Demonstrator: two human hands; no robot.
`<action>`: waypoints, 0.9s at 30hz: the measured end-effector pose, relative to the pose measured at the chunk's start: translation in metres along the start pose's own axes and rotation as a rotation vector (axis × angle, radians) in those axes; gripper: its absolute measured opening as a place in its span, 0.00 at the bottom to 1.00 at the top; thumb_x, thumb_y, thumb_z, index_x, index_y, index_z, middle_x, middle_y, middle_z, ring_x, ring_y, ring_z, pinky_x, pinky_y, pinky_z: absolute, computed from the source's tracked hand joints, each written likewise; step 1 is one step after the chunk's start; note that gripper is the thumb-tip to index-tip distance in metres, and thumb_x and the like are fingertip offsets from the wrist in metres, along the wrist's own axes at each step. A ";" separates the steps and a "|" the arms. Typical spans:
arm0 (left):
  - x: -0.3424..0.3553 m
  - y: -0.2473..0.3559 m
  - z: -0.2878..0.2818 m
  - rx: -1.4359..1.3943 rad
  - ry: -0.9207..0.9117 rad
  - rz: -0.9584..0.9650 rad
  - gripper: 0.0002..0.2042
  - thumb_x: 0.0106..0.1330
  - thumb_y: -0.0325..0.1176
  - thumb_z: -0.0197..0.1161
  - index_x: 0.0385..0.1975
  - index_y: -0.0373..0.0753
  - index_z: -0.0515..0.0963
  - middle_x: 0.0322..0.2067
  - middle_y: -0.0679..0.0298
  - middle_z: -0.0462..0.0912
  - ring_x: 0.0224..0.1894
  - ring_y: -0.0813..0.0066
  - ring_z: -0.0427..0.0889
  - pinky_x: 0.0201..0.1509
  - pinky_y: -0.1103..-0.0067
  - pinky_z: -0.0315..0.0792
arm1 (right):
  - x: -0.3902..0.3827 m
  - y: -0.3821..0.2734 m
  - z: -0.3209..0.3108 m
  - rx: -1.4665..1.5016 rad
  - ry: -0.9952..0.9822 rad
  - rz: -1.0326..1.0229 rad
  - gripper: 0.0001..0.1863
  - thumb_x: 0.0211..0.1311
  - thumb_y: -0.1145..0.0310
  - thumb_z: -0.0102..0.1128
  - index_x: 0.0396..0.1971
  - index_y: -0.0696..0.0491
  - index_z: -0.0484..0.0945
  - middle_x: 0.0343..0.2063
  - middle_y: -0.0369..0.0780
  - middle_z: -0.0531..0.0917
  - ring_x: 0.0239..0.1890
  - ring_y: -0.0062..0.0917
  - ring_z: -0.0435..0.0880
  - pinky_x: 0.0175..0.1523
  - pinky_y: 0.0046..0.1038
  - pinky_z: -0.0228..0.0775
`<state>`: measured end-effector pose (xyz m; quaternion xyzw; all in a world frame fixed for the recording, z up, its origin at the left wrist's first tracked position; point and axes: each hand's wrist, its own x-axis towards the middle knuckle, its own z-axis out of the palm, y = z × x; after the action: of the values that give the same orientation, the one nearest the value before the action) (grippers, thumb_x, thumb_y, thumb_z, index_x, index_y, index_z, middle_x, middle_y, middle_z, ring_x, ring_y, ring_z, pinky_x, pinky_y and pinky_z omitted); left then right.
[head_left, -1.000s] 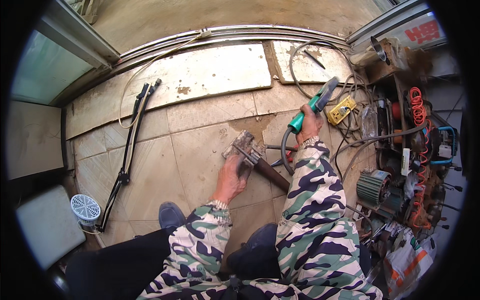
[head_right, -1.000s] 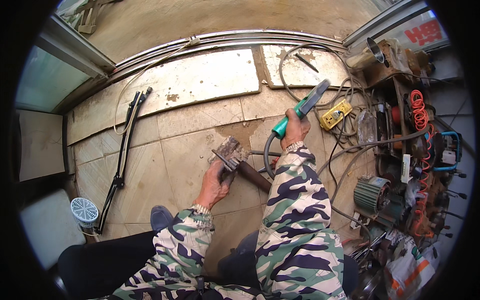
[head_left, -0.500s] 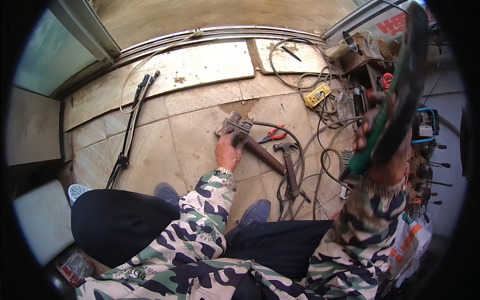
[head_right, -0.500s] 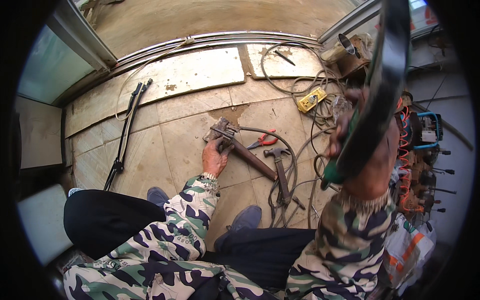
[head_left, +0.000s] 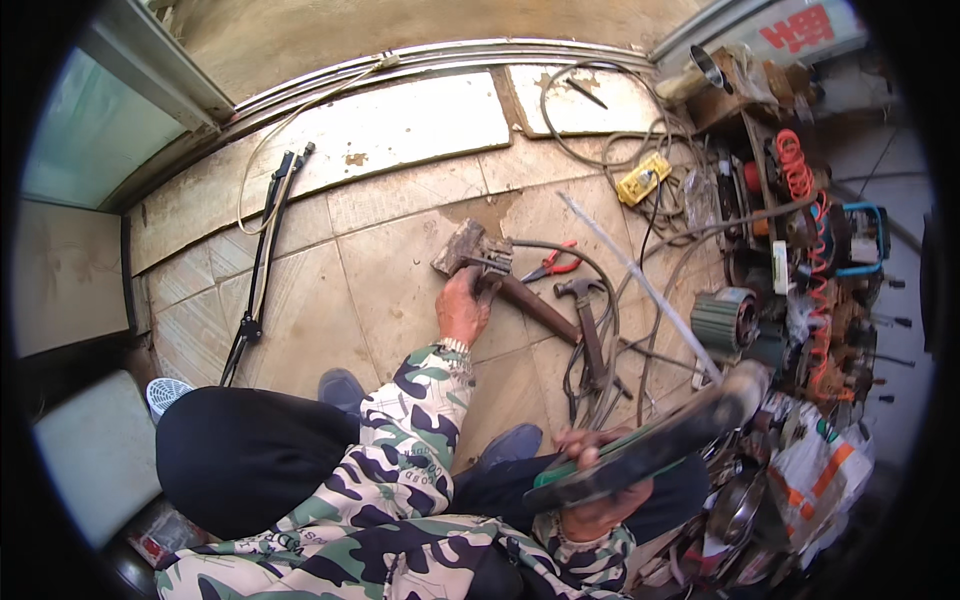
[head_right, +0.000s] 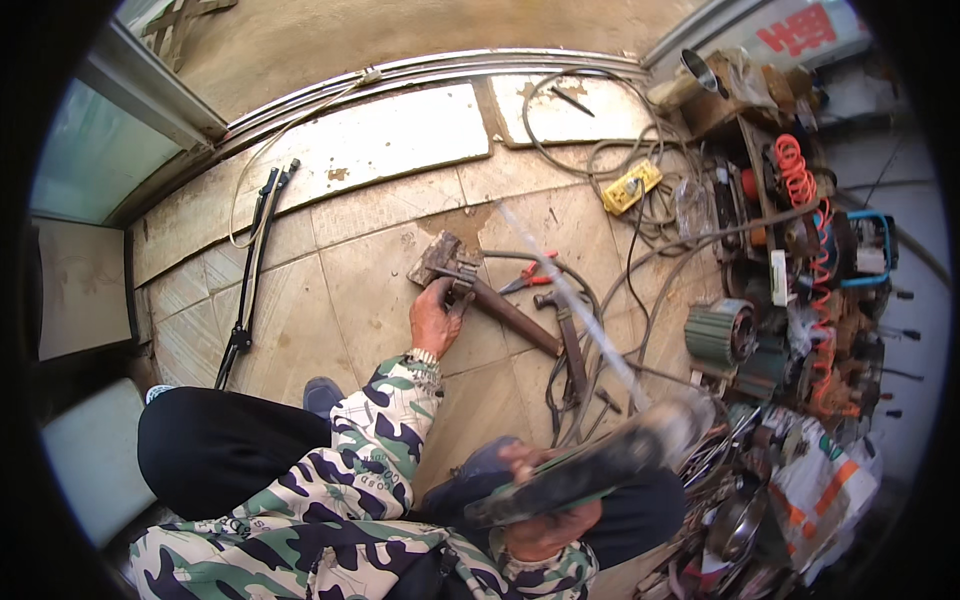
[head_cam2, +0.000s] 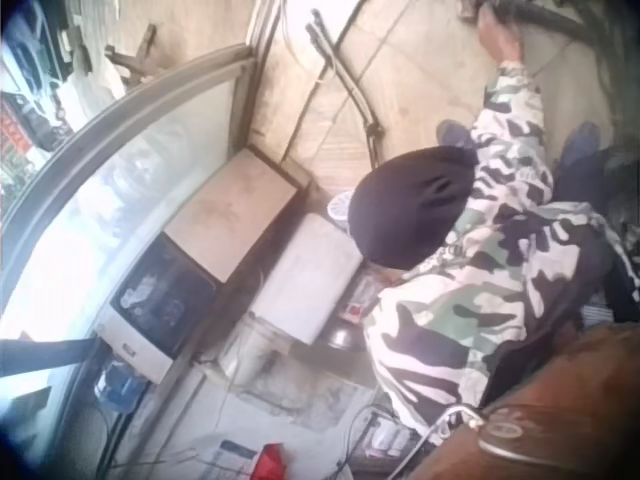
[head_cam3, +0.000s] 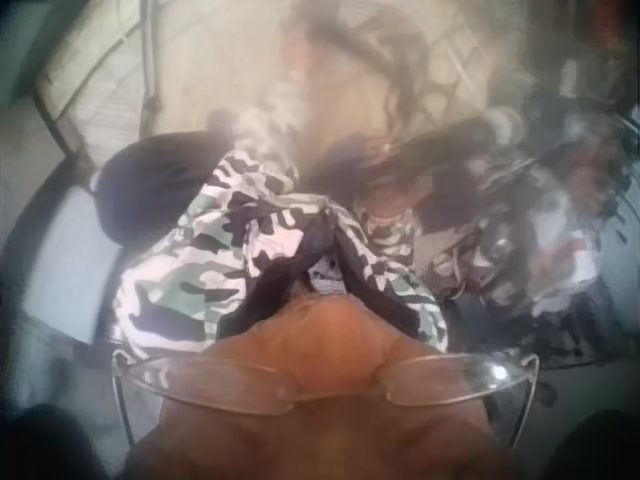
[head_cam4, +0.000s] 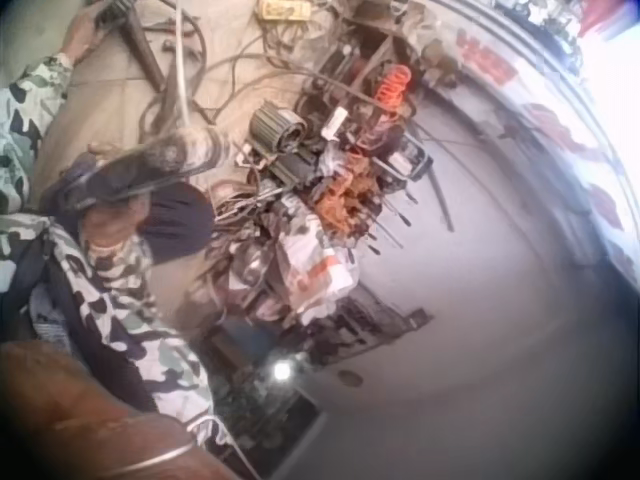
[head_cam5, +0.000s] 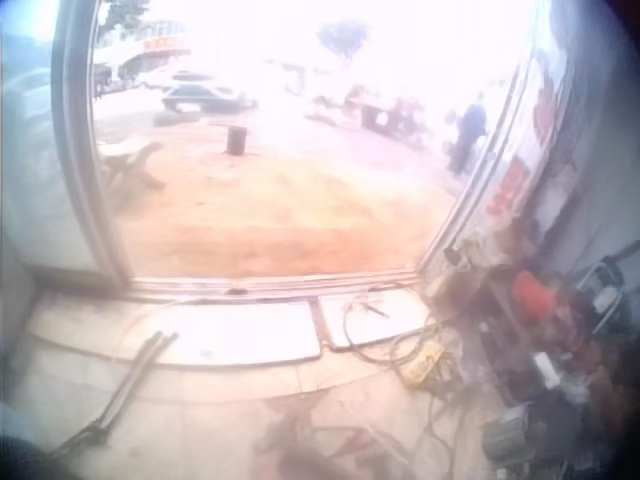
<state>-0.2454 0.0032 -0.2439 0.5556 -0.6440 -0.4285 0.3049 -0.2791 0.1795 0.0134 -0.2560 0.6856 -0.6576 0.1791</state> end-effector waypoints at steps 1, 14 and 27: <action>0.004 0.009 -0.009 0.018 -0.009 0.022 0.13 0.60 0.38 0.72 0.40 0.39 0.81 0.36 0.54 0.84 0.40 0.48 0.83 0.44 0.61 0.75 | -0.010 0.004 0.004 -0.046 0.005 -0.032 0.23 0.64 0.77 0.63 0.55 0.65 0.66 0.33 0.49 0.84 0.28 0.32 0.88 0.35 0.33 0.85; 0.003 -0.025 0.015 0.023 0.016 0.071 0.14 0.61 0.40 0.72 0.38 0.36 0.82 0.35 0.51 0.85 0.38 0.49 0.84 0.43 0.64 0.76 | -0.046 0.013 -0.008 -0.288 0.051 -0.266 0.26 0.59 0.77 0.68 0.51 0.59 0.61 0.33 0.46 0.78 0.38 0.31 0.83 0.34 0.31 0.79; -0.005 -0.026 0.022 -0.012 0.136 0.138 0.13 0.60 0.35 0.72 0.38 0.34 0.80 0.35 0.50 0.83 0.39 0.47 0.83 0.43 0.64 0.75 | -0.046 0.023 0.003 -0.516 -0.029 0.100 0.25 0.52 0.67 0.76 0.45 0.63 0.75 0.30 0.38 0.83 0.32 0.22 0.80 0.42 0.24 0.73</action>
<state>-0.2523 0.0121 -0.2763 0.5360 -0.6558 -0.3717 0.3800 -0.2430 0.2046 -0.0142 -0.2685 0.8398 -0.4474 0.1499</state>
